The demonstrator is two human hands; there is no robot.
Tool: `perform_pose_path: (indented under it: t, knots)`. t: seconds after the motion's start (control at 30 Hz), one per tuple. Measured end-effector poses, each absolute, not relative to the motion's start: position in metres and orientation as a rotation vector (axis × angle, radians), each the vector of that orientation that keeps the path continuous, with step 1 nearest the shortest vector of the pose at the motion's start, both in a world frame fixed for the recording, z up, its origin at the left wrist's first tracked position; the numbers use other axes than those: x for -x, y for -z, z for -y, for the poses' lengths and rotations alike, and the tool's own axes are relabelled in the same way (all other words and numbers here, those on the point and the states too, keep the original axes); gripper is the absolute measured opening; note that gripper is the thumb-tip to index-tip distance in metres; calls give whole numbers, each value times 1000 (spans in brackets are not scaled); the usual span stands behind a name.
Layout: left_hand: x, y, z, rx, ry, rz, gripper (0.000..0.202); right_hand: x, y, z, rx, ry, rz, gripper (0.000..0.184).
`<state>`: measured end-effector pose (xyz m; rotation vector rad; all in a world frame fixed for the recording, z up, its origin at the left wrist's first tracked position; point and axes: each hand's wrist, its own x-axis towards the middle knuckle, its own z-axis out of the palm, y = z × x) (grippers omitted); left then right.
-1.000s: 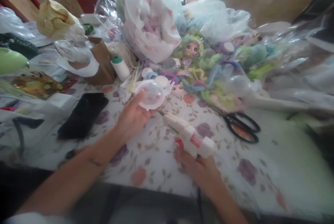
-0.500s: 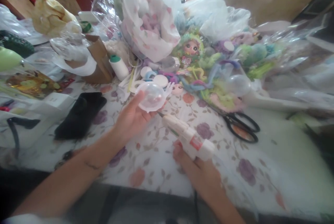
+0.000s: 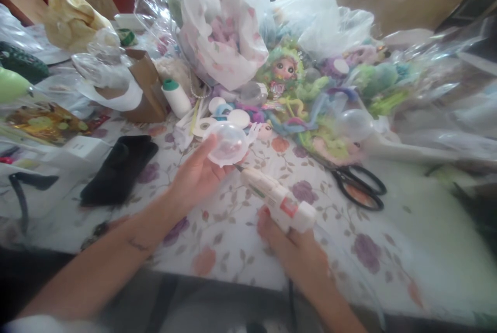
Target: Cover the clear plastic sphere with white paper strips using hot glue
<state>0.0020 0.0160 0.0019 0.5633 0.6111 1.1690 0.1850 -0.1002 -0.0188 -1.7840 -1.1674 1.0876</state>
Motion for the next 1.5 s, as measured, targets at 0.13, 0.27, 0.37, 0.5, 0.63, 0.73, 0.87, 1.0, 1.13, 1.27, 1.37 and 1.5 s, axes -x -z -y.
perform_pose_path:
  t: [0.13,0.27,0.37,0.5,0.63,0.73,0.87,1.0,1.13,1.27,1.37,1.5]
  knots:
    - [-3,-3,-15,-548,-1171,-630,51,-185,18,100,1788,-1093,1175,39]
    - [-3,-3,-13,-534,-1169,-640,58,-185,17,100,1830,-1078,1181,41]
    - [-3,-3,-12,-538,-1167,-641,61,-185,17,100,1836,-1084,1188,41]
    - [-2,-4,-12,-551,-1163,-639,65,-185,18,100,1795,-1102,1200,38]
    - [-2,-4,-12,-565,-1150,-657,63,-186,20,101,1813,-1080,1198,34]
    - [-1,-2,-12,-581,-1139,-679,58,-186,22,101,1820,-1076,1196,34]
    - [-1,-1,-12,-575,-1134,-665,58,-187,24,102,1827,-1078,1194,33]
    - [-2,-1,-12,-552,-1143,-644,60,-188,22,104,1970,-1004,1163,32]
    - [-4,-2,-12,-555,-1155,-646,53,-186,21,105,1931,-1000,1199,34]
    - [-5,-3,-12,-553,-1161,-644,47,-185,19,102,1881,-1027,1248,37]
    - [-5,-2,-12,-562,-1151,-648,50,-184,19,102,1883,-1025,1266,38]
    - [-4,-1,-12,-571,-1141,-646,57,-185,20,103,1901,-1012,1264,37]
